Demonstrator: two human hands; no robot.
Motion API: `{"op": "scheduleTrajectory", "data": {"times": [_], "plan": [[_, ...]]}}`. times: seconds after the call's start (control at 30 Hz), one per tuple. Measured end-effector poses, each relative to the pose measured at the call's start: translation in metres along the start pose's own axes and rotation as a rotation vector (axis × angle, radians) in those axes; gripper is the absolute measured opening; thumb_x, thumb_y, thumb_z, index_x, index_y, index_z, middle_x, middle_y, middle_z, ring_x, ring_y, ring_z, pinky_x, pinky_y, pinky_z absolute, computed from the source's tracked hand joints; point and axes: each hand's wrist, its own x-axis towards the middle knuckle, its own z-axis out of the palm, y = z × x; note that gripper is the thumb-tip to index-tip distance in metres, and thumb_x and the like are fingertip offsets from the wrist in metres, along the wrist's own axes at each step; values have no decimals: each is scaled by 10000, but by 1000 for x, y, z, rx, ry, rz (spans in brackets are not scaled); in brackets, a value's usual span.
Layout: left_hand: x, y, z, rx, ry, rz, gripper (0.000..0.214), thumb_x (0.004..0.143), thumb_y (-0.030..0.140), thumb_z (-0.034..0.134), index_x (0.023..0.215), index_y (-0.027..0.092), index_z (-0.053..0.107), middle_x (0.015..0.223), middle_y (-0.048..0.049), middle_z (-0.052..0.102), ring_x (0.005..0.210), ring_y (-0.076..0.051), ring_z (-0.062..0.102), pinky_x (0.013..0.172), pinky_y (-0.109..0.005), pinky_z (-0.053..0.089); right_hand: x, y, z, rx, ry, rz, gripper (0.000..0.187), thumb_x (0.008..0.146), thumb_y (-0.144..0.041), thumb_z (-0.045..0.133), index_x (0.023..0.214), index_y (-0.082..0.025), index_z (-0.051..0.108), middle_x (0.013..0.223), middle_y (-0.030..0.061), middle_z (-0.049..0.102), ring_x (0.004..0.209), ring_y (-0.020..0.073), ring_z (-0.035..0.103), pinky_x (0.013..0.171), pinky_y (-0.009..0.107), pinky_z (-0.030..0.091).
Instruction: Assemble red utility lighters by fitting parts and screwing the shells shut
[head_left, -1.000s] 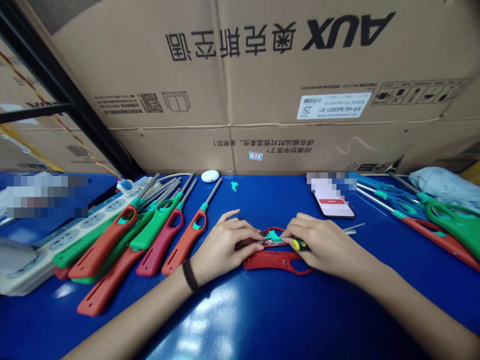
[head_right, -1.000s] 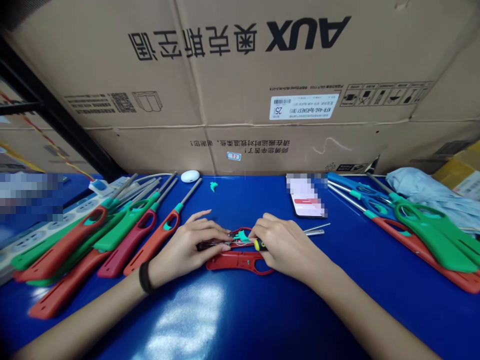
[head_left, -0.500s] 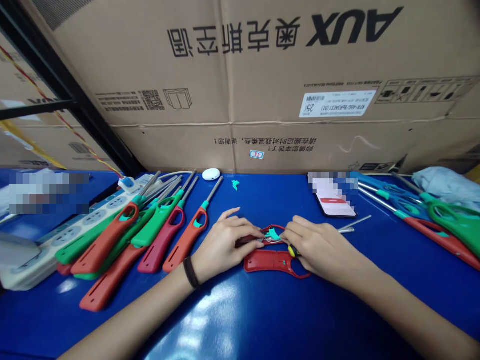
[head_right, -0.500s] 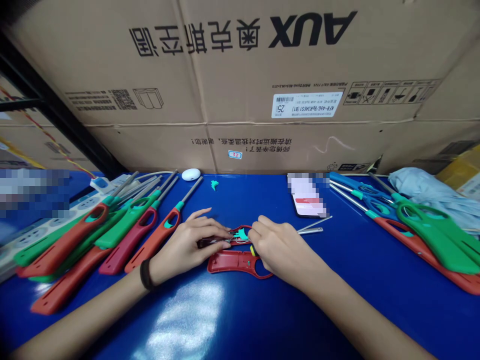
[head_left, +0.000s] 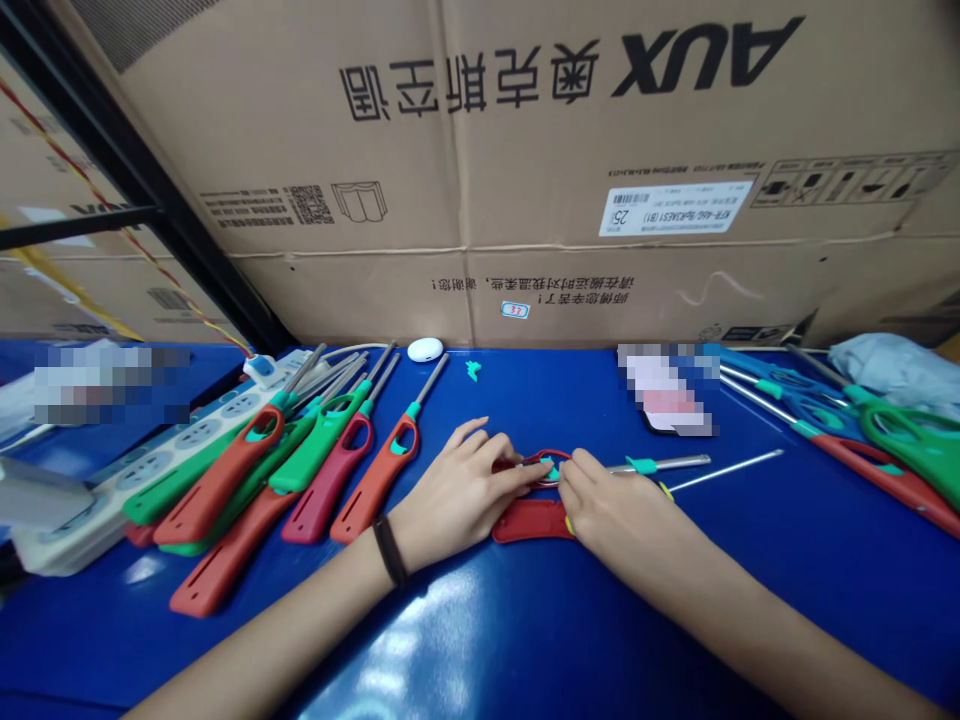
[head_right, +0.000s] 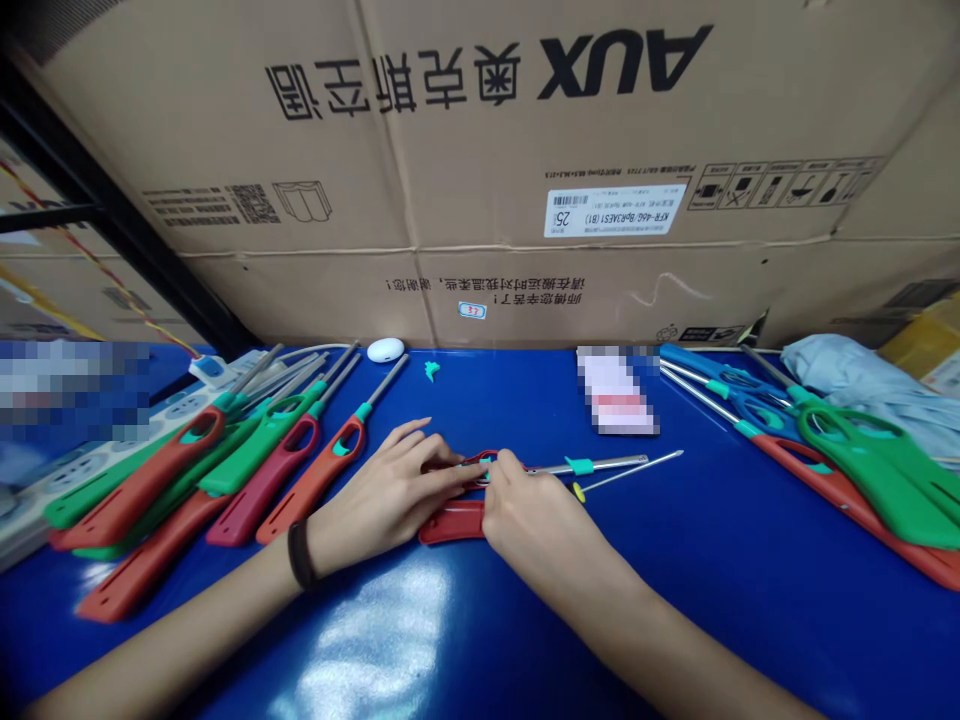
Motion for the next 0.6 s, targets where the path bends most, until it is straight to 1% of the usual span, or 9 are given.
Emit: {"op": "scheduleTrajectory", "data": {"times": [0.17, 0.27, 0.37, 0.47, 0.6], "plan": [[1, 2, 0, 50, -39, 19, 375, 931, 177, 415, 1283, 251, 521, 989, -59, 576, 961, -190, 544, 1066, -510, 281, 2, 5, 1, 16, -16, -6, 262, 798, 30, 455, 780, -146, 648, 680, 92, 615, 710, 203, 535, 393, 247, 323], [1, 2, 0, 43, -46, 24, 375, 932, 166, 394, 1279, 221, 523, 1005, -75, 574, 985, -199, 537, 1060, -518, 290, 3, 10, 2, 47, 0, -5, 236, 799, 19, 474, 800, -140, 650, 713, 92, 627, 717, 199, 543, 399, 249, 331], [1, 2, -1, 40, -40, 33, 371, 929, 157, 391, 1267, 202, 536, 990, -77, 573, 975, -195, 540, 1072, -524, 270, 5, 13, 2, 92, 1, -33, 200, 782, 5, 519, 825, -131, 659, 739, 87, 642, 732, 203, 555, 418, 256, 361], [0, 1, -3, 30, -34, 40, 361, 928, 161, 406, 1256, 217, 545, 967, -60, 573, 936, -181, 548, 1083, -528, 255, 5, 17, 1, 168, -28, -26, 180, 766, -5, 552, 830, -130, 664, 775, 80, 655, 760, 209, 574, 444, 263, 398], [-3, 0, -5, 44, -39, 50, 375, 925, 156, 427, 1277, 246, 520, 972, -41, 578, 920, -171, 552, 1098, -542, 226, 0, 26, 0, 374, -50, 29, 216, 742, -15, 578, 864, -166, 673, 856, 48, 669, 840, 203, 594, 573, 276, 476]]}}
